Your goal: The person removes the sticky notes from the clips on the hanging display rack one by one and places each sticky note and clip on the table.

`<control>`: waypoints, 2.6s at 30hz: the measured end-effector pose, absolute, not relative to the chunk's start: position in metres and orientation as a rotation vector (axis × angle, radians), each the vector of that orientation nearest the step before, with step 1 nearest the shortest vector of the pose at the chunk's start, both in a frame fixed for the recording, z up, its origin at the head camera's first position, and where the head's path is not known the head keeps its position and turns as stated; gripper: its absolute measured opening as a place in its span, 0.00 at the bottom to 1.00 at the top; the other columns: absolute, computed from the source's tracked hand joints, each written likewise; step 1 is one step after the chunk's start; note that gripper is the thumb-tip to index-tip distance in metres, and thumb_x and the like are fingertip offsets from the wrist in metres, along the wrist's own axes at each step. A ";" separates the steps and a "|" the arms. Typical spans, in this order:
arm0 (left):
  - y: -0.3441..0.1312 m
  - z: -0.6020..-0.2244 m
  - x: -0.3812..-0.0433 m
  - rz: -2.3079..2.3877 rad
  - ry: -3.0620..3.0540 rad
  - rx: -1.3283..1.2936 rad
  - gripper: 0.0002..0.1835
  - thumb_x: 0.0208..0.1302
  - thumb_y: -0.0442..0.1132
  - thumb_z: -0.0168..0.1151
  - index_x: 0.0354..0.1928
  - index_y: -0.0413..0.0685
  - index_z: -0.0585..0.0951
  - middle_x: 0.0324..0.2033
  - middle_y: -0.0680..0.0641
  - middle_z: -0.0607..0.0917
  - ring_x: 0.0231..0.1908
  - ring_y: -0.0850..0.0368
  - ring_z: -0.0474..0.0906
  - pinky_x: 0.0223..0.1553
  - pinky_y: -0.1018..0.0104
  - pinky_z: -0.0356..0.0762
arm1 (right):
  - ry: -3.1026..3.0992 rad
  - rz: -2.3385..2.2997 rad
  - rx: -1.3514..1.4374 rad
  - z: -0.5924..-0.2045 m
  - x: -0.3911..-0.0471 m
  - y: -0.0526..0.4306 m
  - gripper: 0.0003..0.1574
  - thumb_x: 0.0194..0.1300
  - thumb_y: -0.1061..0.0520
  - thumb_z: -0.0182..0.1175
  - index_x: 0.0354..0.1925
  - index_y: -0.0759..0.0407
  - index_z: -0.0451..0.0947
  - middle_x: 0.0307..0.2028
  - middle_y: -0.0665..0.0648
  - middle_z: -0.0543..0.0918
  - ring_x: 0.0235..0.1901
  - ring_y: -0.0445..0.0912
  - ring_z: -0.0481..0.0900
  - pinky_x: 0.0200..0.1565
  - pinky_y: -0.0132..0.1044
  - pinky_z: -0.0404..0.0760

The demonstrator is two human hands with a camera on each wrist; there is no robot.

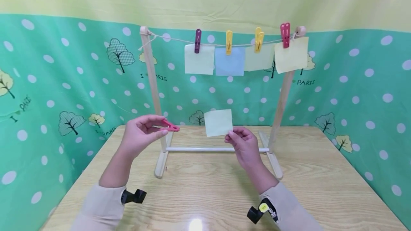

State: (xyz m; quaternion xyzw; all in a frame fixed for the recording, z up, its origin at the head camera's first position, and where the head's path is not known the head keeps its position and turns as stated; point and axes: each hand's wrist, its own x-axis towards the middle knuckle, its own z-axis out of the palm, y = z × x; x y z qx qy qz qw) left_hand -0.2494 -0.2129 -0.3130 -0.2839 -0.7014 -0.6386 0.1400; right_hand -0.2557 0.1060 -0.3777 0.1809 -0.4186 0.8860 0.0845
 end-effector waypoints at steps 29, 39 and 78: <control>-0.224 -0.350 -0.225 -1.900 -2.029 -0.766 0.19 0.55 0.21 0.67 0.50 0.25 0.78 0.41 0.47 0.87 0.39 0.55 0.86 0.44 0.65 0.83 | -1.151 2.588 0.624 -0.397 -0.230 0.188 0.15 0.66 0.78 0.50 0.37 0.67 0.81 0.30 0.61 0.86 0.31 0.49 0.86 0.38 0.36 0.86; -0.236 -0.360 -0.221 -1.937 -1.990 -0.683 0.18 0.54 0.17 0.65 0.49 0.24 0.78 0.41 0.45 0.87 0.40 0.54 0.85 0.44 0.63 0.83 | -1.072 2.586 0.564 -0.399 -0.224 0.212 0.15 0.66 0.79 0.49 0.37 0.71 0.81 0.29 0.63 0.85 0.29 0.50 0.86 0.35 0.35 0.86; -0.308 -0.400 -0.229 -2.123 -1.909 -0.381 0.21 0.58 0.17 0.61 0.56 0.27 0.76 0.43 0.50 0.87 0.44 0.58 0.85 0.47 0.67 0.80 | -0.873 2.543 0.121 -0.422 -0.202 0.313 0.11 0.66 0.77 0.51 0.36 0.72 0.80 0.30 0.65 0.85 0.30 0.53 0.86 0.36 0.40 0.87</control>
